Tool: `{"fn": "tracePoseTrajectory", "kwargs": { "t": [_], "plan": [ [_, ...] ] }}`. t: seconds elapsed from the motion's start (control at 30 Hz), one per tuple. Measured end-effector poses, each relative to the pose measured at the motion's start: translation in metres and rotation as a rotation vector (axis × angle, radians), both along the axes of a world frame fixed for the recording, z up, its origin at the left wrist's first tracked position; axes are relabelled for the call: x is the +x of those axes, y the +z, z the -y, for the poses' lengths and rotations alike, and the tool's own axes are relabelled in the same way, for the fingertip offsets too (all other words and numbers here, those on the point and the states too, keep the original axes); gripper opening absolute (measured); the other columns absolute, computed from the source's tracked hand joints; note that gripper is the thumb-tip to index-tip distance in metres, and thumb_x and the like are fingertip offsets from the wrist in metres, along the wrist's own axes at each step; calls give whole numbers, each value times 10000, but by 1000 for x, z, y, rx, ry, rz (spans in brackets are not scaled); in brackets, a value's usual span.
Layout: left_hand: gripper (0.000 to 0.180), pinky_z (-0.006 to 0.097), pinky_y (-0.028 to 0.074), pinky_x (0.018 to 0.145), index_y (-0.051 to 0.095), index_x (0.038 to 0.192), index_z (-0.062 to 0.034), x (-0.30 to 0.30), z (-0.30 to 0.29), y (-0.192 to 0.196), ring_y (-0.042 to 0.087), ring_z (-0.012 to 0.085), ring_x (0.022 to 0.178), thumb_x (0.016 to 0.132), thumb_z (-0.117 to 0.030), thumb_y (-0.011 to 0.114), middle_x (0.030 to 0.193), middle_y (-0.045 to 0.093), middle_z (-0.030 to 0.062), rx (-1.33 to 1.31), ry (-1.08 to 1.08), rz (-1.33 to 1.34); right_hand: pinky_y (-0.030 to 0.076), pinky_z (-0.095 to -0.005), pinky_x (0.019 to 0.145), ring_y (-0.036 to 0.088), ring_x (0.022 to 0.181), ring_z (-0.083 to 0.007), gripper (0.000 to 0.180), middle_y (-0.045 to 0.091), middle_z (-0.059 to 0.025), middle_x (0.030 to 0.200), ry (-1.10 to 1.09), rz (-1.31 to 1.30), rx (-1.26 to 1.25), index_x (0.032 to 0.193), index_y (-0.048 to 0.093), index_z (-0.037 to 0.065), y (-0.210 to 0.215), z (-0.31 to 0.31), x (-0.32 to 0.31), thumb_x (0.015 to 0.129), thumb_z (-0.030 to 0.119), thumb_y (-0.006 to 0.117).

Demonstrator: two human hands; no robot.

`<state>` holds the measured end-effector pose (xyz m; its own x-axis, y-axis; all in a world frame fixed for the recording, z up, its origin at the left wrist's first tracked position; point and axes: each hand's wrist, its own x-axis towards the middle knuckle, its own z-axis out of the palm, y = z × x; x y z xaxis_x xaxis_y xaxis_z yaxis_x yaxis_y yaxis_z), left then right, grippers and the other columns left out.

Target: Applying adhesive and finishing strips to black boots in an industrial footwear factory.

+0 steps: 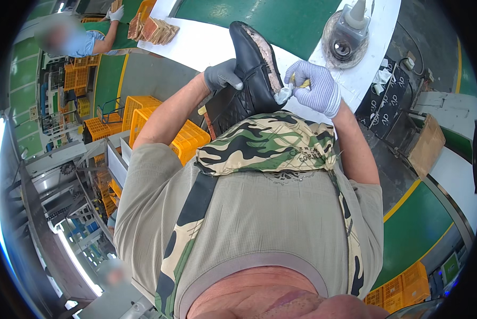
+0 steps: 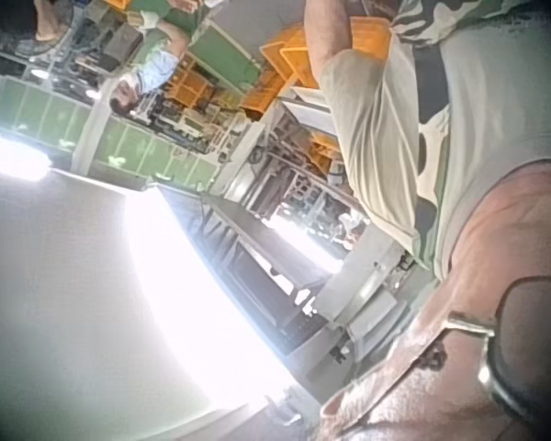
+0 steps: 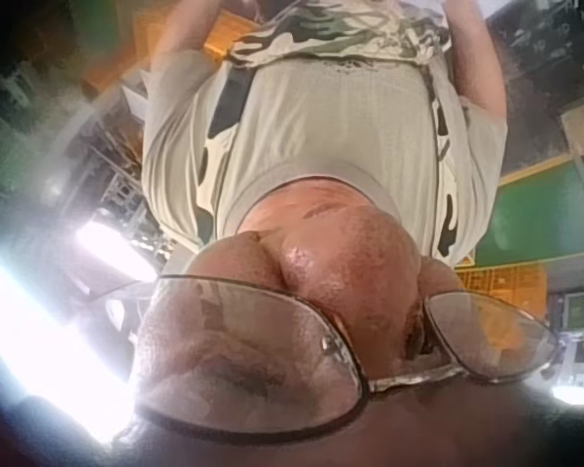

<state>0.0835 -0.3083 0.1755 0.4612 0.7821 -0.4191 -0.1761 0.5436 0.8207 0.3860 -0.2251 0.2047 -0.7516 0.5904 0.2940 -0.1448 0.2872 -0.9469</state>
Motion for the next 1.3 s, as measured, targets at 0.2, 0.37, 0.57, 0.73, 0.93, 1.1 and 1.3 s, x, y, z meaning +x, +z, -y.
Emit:
{"fn": "tracePoseTrajectory", "kwargs": {
  "t": [0.2, 0.37, 0.57, 0.73, 0.93, 1.1, 1.3],
  "plan": [
    [783, 362, 456, 1015, 532, 1294, 36, -5, 15, -5, 627, 238, 1089, 582, -57, 845, 1195, 652, 137, -15, 53, 14, 476, -289, 685, 575, 736, -150, 169, 656, -98, 861, 11, 15, -65, 677, 440, 42, -21, -3, 7, 658, -43, 585],
    [780, 360, 454, 1018, 526, 1301, 39, -3, 31, -3, 629, 238, 1086, 589, -41, 836, 1199, 652, 133, -28, 124, 35, 469, -282, 685, 563, 741, -142, 167, 663, -93, 876, 5, -19, -134, 699, 454, 46, -22, 0, 6, 675, -32, 599],
    [924, 370, 402, 1081, 469, 1371, 12, -15, 61, -23, 583, 252, 1173, 552, -60, 892, 1295, 604, 125, -75, 175, 32, 495, -279, 688, 600, 733, -151, 115, 675, -87, 868, 148, -56, -158, 720, 508, 29, -21, 5, -10, 691, -24, 606],
    [897, 375, 406, 1076, 468, 1367, 19, -7, 89, -19, 581, 249, 1180, 583, -84, 889, 1295, 602, 129, -47, 278, 58, 473, -286, 697, 562, 762, -145, 153, 659, -89, 870, 180, 24, -107, 699, 456, 46, -34, 3, -22, 669, -37, 581],
    [710, 384, 476, 984, 549, 1250, 49, -12, 121, -30, 622, 250, 1086, 612, -43, 846, 1173, 649, 148, 3, 384, -7, 499, -299, 741, 628, 773, -200, 70, 667, -124, 858, 278, -15, -7, 737, 527, 23, -22, 13, -46, 696, -16, 569],
    [585, 365, 520, 886, 624, 1149, 69, -4, 136, 1, 662, 241, 972, 608, -18, 831, 1075, 689, 151, -107, 505, -57, 512, -282, 747, 642, 786, -162, 169, 669, -100, 876, 120, 233, 50, 904, 654, 10, -52, -2, -48, 735, 9, 657],
    [591, 354, 500, 903, 629, 1172, 39, -19, 171, 17, 640, 218, 1003, 628, -41, 845, 1098, 681, 116, 65, 722, -260, 556, -347, 688, 636, 754, -220, 139, 631, -165, 920, -50, -29, -485, 926, 586, -54, -110, -41, -37, 808, 9, 624]
  ]
}}
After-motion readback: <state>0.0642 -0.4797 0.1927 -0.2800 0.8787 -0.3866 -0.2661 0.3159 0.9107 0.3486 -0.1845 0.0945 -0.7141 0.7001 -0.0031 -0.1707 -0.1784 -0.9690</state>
